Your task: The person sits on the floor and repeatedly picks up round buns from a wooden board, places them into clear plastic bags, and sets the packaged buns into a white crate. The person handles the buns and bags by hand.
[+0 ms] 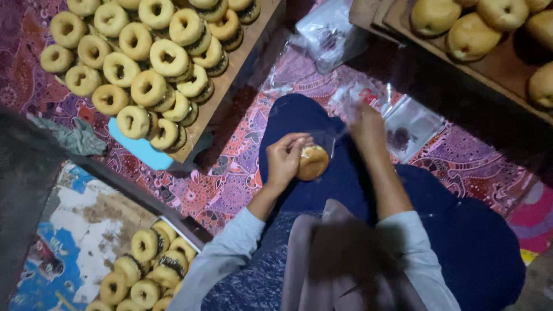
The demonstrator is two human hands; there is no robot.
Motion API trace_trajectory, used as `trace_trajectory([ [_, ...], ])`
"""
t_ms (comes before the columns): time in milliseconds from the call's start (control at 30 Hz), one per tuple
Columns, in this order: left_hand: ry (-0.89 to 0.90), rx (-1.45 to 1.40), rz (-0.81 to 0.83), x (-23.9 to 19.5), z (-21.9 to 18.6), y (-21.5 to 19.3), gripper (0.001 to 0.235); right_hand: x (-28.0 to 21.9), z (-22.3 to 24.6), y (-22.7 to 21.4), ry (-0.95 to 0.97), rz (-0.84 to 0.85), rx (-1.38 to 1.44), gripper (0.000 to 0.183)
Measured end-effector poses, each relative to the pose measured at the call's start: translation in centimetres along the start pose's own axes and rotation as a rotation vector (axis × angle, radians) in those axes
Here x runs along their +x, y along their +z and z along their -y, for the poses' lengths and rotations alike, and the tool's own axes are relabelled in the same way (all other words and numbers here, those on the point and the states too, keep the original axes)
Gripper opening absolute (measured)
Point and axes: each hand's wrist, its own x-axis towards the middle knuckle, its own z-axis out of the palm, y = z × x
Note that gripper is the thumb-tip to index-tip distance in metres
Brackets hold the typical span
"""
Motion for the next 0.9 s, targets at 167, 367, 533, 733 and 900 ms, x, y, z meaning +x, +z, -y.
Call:
trace_trajectory([
  [167, 0.057, -0.064, -0.179, -1.6, -2.7, 0.5, 0.022, -7.7, -3.3, 0.5, 0.197, 0.400, 0.717, 0.058],
  [367, 0.038, -0.067, -0.197, 0.8, 0.4, 0.0, 0.050, -8.0, -4.4, 9.1, 0.284, 0.391, 1.020, 0.048],
  [533, -0.299, -0.269, -0.028, 3.1, 6.9, -3.5, 0.069, -6.6, -4.8, 9.3, 0.381, 0.385, 0.978, 0.038],
  [733, -0.276, -0.025, 0.095, 2.8, 8.4, -3.8, 0.042, -6.7, -1.1, 8.0, 0.160, 0.183, 0.700, 0.033],
  [900, -0.324, -0.713, 0.326, 5.7, 2.3, -3.0, 0.031, -3.0, 2.3, 3.2, -0.086, 0.043, 0.622, 0.033],
])
